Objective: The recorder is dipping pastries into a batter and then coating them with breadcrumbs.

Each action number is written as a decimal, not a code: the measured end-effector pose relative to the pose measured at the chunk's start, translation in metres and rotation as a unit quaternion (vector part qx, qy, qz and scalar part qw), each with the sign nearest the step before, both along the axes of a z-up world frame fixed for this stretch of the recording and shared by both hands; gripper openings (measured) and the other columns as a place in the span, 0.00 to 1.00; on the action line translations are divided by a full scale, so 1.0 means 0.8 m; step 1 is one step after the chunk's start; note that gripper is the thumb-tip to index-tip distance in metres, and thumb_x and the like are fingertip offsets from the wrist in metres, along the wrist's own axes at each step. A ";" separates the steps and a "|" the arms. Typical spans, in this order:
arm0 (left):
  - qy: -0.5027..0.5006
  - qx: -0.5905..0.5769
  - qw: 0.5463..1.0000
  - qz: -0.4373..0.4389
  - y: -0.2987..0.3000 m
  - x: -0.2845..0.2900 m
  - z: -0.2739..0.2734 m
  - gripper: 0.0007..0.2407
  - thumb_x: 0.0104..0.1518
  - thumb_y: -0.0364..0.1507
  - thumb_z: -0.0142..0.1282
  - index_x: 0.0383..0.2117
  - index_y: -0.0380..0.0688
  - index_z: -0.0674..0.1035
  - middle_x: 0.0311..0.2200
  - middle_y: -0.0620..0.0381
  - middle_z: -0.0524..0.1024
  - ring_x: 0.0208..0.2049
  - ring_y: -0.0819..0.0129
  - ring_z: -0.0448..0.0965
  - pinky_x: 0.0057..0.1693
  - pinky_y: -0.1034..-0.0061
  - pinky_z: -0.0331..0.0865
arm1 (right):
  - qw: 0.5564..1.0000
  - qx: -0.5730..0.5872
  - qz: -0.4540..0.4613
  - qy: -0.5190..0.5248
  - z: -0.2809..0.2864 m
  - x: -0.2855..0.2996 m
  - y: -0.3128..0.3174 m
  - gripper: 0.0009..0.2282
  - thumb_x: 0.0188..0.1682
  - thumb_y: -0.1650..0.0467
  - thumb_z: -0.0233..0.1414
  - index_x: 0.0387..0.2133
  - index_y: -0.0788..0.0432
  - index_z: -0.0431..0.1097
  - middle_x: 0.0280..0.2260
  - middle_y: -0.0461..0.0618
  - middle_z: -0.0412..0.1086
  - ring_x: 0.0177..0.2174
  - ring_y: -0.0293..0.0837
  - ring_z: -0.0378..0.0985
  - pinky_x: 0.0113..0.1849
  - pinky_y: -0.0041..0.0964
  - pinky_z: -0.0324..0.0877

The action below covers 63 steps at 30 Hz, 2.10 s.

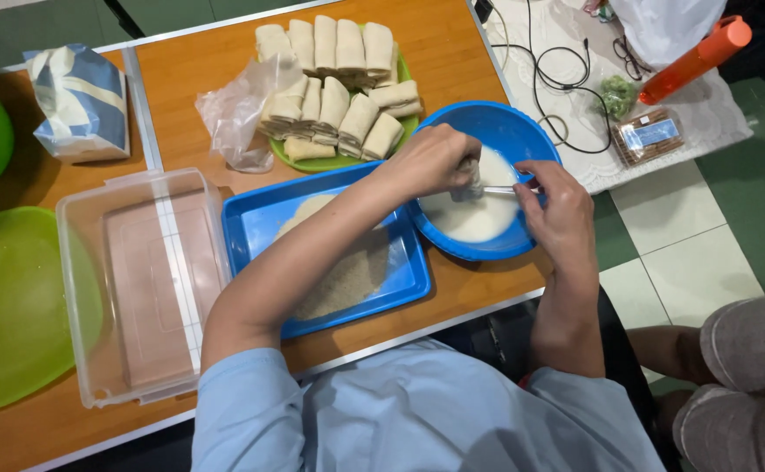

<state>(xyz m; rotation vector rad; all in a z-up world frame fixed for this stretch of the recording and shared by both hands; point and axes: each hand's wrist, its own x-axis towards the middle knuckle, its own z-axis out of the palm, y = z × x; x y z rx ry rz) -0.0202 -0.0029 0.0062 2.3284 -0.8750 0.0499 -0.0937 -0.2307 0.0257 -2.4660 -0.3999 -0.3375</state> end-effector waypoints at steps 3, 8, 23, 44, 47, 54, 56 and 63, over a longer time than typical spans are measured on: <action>0.005 -0.052 0.999 0.015 0.000 0.000 -0.006 0.06 0.47 0.26 0.61 0.30 0.39 0.83 0.27 0.41 0.80 0.33 0.45 0.82 0.41 0.56 0.74 | 1.000 0.004 0.002 -0.006 0.001 -0.003 -0.001 0.13 0.48 0.76 0.60 0.47 0.60 0.75 0.40 0.55 0.75 0.34 0.49 0.80 0.35 0.40 0.73; 0.033 -0.056 0.997 0.031 0.001 -0.001 -0.008 0.10 0.43 0.28 0.65 0.32 0.38 0.83 0.29 0.42 0.81 0.35 0.47 0.82 0.42 0.57 0.74 | 0.999 0.026 0.003 -0.021 0.014 -0.010 0.005 0.13 0.48 0.78 0.60 0.47 0.61 0.75 0.40 0.55 0.75 0.35 0.47 0.80 0.35 0.38 0.73; 0.031 -0.060 0.997 0.030 -0.002 -0.001 -0.012 0.11 0.43 0.28 0.67 0.32 0.37 0.83 0.30 0.42 0.81 0.36 0.47 0.82 0.43 0.58 0.74 | 0.997 0.061 0.015 -0.044 0.030 -0.022 0.007 0.12 0.49 0.80 0.60 0.46 0.64 0.75 0.42 0.56 0.76 0.37 0.45 0.81 0.35 0.35 0.73; 0.149 -0.173 0.954 0.195 0.137 -0.142 0.070 0.11 0.51 0.30 0.67 0.37 0.37 0.83 0.26 0.53 0.82 0.27 0.73 0.82 0.37 0.74 0.75 | 0.908 0.028 0.413 0.066 0.034 -0.080 0.080 0.11 0.39 0.80 0.57 0.37 0.63 0.74 0.37 0.54 0.75 0.37 0.54 0.80 0.38 0.43 0.74; 0.134 -0.132 0.949 0.252 0.156 -0.184 0.062 0.12 0.51 0.29 0.69 0.37 0.36 0.82 0.22 0.53 0.79 0.23 0.72 0.77 0.33 0.74 0.72 | 0.909 0.016 0.410 0.068 0.022 -0.081 0.094 0.10 0.41 0.79 0.57 0.36 0.63 0.73 0.36 0.54 0.74 0.37 0.55 0.79 0.37 0.45 0.74; 0.139 -0.193 0.895 0.378 0.156 -0.259 -0.010 0.11 0.50 0.29 0.69 0.38 0.40 0.84 0.22 0.55 0.81 0.23 0.77 0.77 0.34 0.80 0.72 | 0.939 0.006 0.342 0.038 -0.015 -0.075 0.129 0.09 0.45 0.79 0.57 0.39 0.65 0.72 0.38 0.57 0.72 0.39 0.58 0.77 0.39 0.46 0.73; 0.153 -0.227 0.882 0.384 0.151 -0.266 -0.023 0.11 0.52 0.28 0.68 0.39 0.40 0.84 0.23 0.55 0.82 0.25 0.78 0.77 0.34 0.81 0.72 | 0.942 0.006 0.333 0.050 -0.017 -0.073 0.138 0.10 0.46 0.79 0.57 0.41 0.65 0.71 0.40 0.57 0.71 0.41 0.58 0.76 0.41 0.47 0.73; 0.155 -0.252 0.855 0.426 0.146 -0.272 -0.037 0.10 0.53 0.27 0.66 0.39 0.38 0.82 0.28 0.52 0.84 0.29 0.74 0.85 0.37 0.79 0.76 | 0.929 -0.058 0.355 0.092 -0.027 -0.064 0.165 0.28 0.38 0.78 0.60 0.56 0.64 0.63 0.57 0.62 0.63 0.54 0.62 0.68 0.52 0.50 0.67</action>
